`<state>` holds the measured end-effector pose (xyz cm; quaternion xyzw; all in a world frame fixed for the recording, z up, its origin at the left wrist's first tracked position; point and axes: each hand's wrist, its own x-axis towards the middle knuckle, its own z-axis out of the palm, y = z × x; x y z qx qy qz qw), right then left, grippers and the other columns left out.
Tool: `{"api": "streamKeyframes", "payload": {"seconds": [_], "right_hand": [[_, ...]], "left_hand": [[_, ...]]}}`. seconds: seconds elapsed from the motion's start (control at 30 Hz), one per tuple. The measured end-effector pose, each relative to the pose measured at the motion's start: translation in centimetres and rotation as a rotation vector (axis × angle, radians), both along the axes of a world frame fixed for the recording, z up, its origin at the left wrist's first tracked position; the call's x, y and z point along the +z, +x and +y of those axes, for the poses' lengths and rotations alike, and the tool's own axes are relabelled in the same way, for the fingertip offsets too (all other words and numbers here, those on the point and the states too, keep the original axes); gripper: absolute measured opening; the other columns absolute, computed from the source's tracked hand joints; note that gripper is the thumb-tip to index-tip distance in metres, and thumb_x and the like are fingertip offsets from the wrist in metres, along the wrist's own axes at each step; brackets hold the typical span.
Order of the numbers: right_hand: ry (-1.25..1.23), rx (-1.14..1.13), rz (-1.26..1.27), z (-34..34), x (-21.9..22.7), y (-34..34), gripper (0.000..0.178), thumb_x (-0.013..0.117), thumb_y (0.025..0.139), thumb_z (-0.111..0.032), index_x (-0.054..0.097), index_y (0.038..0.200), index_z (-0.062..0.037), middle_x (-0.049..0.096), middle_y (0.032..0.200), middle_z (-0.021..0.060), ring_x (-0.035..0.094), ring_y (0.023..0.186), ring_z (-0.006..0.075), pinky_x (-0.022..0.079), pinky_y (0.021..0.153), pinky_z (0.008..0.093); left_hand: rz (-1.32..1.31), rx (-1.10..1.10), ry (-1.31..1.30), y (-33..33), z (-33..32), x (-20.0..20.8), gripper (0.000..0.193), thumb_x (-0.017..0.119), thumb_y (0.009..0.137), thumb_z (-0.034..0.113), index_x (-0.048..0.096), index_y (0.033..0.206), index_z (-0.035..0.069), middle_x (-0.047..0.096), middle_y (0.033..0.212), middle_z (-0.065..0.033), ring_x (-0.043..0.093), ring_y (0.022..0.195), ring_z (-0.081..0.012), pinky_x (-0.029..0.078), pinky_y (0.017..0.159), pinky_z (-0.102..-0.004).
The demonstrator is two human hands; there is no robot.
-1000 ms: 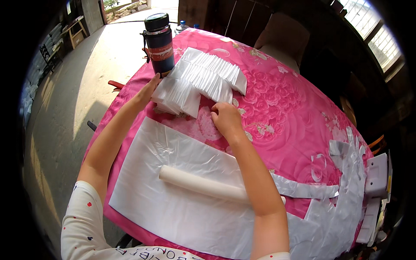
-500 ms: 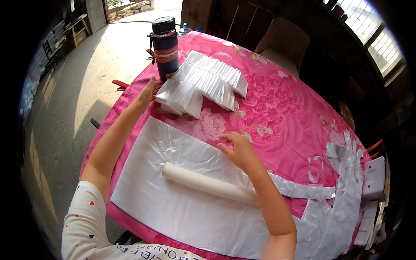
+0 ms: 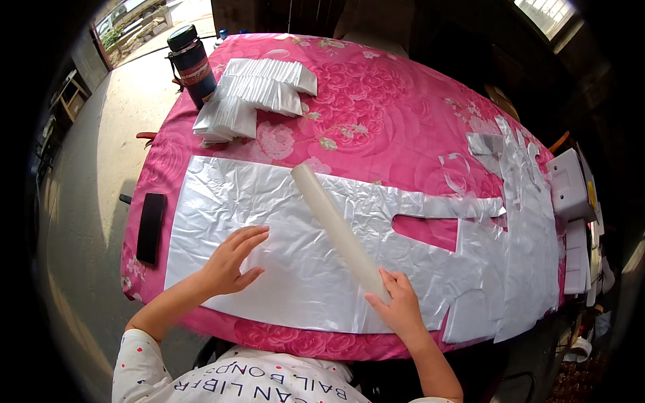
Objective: The person unrolls a roll of clear plastic wrap on a pink tablecloth, places small white rectangular items onto the film, folds the wrap around each item, and stacks the wrapped units. The person repeats this process for multiple items, maintaining a growing stack of wrapped packages.
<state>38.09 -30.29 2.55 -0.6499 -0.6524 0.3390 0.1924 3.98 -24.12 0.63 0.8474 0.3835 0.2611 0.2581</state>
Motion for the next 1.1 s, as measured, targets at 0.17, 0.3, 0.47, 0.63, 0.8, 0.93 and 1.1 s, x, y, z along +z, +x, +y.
{"api": "streamKeyframes", "payload": {"seconds": [0.17, 0.3, 0.47, 0.63, 0.8, 0.93, 1.1], "right_hand": [[0.301, 0.323, -0.064, -3.6, -2.5, -0.3, 0.051, 0.052, 0.088, -0.037, 0.051, 0.122, 0.0010, 0.039, 0.133, 0.0206, 0.036, 0.122, 0.0371, 0.031, 0.102, 0.0415], [0.338, 0.344, -0.348, -3.2, -3.9, 4.4, 0.054, 0.050, 0.088, -0.034, 0.042, 0.131, -0.0031, 0.035, 0.139, 0.0170, 0.029, 0.130, 0.0337, 0.026, 0.105, 0.0414], [0.429, 0.034, -0.547, -1.7, -4.8, 16.7, 0.050, 0.049, 0.089, -0.025, 0.040, 0.132, -0.0020, 0.034, 0.140, 0.0166, 0.031, 0.130, 0.0321, 0.025, 0.107, 0.0409], [0.419, -0.497, -0.643, -4.6, -7.5, 29.9, 0.038, 0.043, 0.091, -0.017, 0.050, 0.123, 0.0026, 0.045, 0.131, 0.0194, 0.040, 0.124, 0.0328, 0.031, 0.104, 0.0367], [0.504, -0.580, -0.632, -6.1, -6.4, 29.5, 0.020, 0.055, 0.085, -0.012, 0.063, 0.099, -0.0006, 0.062, 0.109, 0.0144, 0.056, 0.104, 0.0302, 0.042, 0.090, 0.0365], [0.636, -0.768, -0.440, -6.0, -3.5, 24.9, 0.007, 0.063, 0.077, -0.006, 0.059, 0.080, -0.0013, 0.066, 0.090, 0.0085, 0.062, 0.084, 0.0225, 0.047, 0.077, 0.0317], [0.556, -0.388, 0.101, -5.6, 1.1, 9.3, 0.016, 0.065, 0.070, 0.005, 0.051, 0.076, -0.0020, 0.061, 0.076, 0.0059, 0.056, 0.064, 0.0112, 0.047, 0.061, 0.0234]], "left_hand": [[0.047, -0.248, 0.038, 9.2, -3.9, -2.7, 0.074, 0.060, 0.080, 0.040, 0.030, 0.137, 0.005, 0.014, 0.143, -0.0281, 0.020, 0.132, -0.0446, 0.024, 0.106, -0.0470], [0.096, -0.242, 0.088, 13.6, -4.7, -2.3, 0.069, 0.054, 0.081, 0.049, 0.038, 0.134, 0.009, 0.015, 0.143, -0.0281, 0.017, 0.132, -0.0454, 0.021, 0.106, -0.0488], [0.167, -0.227, 0.135, 16.8, -6.4, -1.5, 0.066, 0.055, 0.080, 0.050, 0.045, 0.129, 0.006, 0.020, 0.144, -0.0240, 0.014, 0.134, -0.0436, 0.021, 0.106, -0.0506], [0.203, -0.189, 0.110, 19.7, -9.4, -1.2, 0.063, 0.055, 0.079, 0.048, 0.049, 0.124, 0.005, 0.029, 0.141, -0.0182, 0.017, 0.134, -0.0407, 0.023, 0.101, -0.0584], [0.234, -0.160, 0.105, 20.7, -10.1, -1.0, 0.059, 0.055, 0.080, 0.046, 0.052, 0.121, 0.003, 0.034, 0.138, -0.0169, 0.016, 0.134, -0.0387, 0.022, 0.101, -0.0604], [0.200, -0.185, 0.108, 20.9, -10.1, -0.9, 0.058, 0.056, 0.081, 0.041, 0.048, 0.124, 0.003, 0.036, 0.137, -0.0165, 0.016, 0.134, -0.0370, 0.019, 0.102, -0.0592], [-0.362, -0.197, -0.402, 19.3, -9.9, 0.6, 0.059, 0.064, 0.081, 0.025, 0.039, 0.130, 0.004, 0.039, 0.134, -0.0150, 0.035, 0.126, -0.0301, 0.034, 0.099, -0.0448]]}}
